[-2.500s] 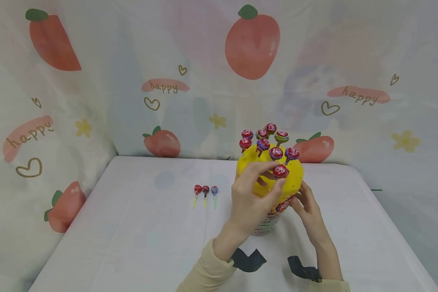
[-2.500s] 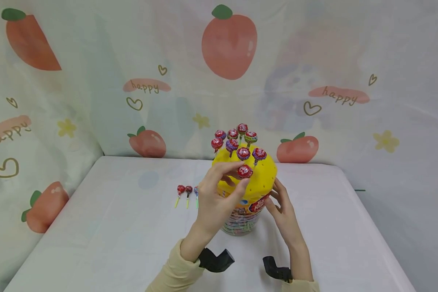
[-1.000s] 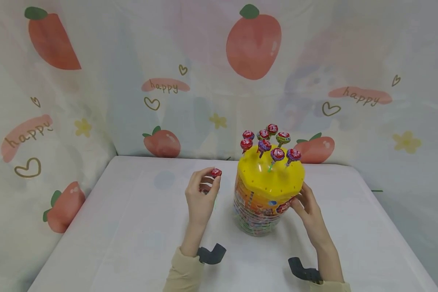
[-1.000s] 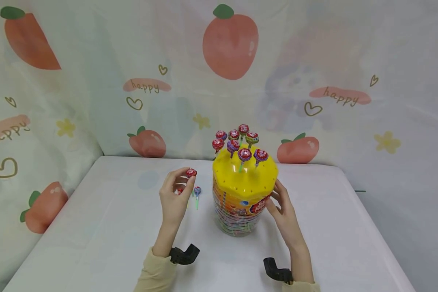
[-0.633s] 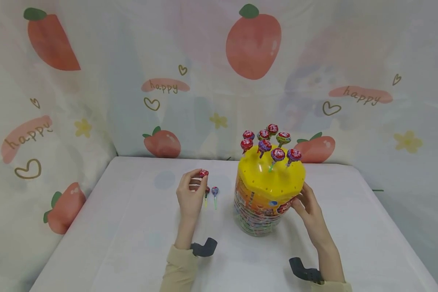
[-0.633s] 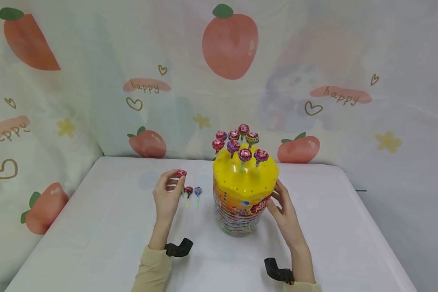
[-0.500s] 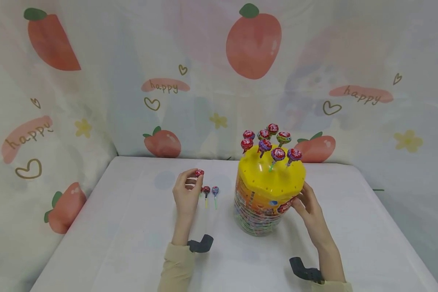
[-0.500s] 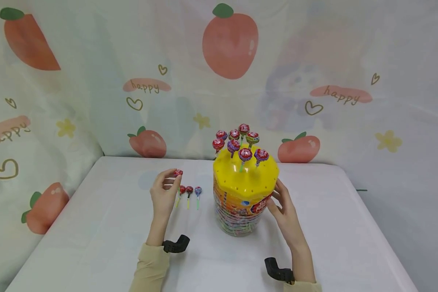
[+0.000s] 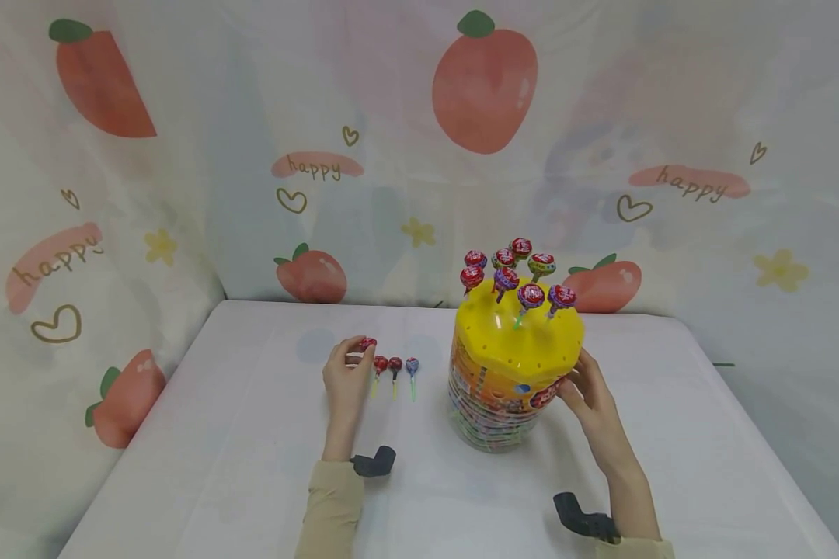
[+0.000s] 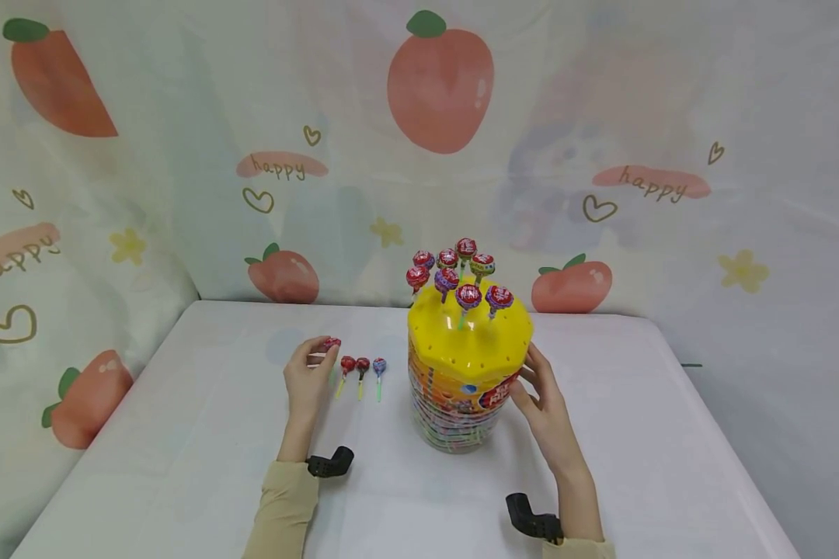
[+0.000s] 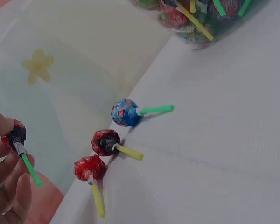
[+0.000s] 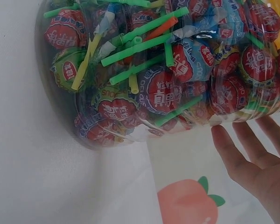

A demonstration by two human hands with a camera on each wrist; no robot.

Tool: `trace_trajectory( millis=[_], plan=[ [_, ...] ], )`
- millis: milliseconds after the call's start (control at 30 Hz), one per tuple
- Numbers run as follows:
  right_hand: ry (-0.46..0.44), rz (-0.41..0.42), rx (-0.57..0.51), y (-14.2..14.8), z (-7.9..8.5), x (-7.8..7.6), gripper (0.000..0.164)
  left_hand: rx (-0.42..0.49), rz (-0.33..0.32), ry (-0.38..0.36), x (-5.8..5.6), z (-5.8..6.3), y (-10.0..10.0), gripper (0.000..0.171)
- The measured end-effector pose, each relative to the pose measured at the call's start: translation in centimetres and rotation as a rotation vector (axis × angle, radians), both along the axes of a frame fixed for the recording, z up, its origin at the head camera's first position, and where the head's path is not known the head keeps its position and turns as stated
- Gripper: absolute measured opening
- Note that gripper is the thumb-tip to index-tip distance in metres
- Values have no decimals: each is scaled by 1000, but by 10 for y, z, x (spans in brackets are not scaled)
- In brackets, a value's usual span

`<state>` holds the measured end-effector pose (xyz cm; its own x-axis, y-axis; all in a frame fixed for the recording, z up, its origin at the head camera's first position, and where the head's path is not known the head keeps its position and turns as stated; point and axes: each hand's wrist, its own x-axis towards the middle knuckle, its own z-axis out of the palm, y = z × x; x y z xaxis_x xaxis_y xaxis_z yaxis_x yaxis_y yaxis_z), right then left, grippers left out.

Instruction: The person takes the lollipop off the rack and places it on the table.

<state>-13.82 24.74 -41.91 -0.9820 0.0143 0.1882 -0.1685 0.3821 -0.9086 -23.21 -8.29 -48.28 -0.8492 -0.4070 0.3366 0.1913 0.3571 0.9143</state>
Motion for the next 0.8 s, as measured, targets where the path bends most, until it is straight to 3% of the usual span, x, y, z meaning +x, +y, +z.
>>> trace_trajectory(
  millis=[400,800],
  plan=[
    [0,4,-27,0,0,-1,59,-47,-13,-169,-17,-26,-17,22],
    [-3,-5,1,-1,0,0,60,-123,19,-166,-19,-35,-17,20]
  ],
)
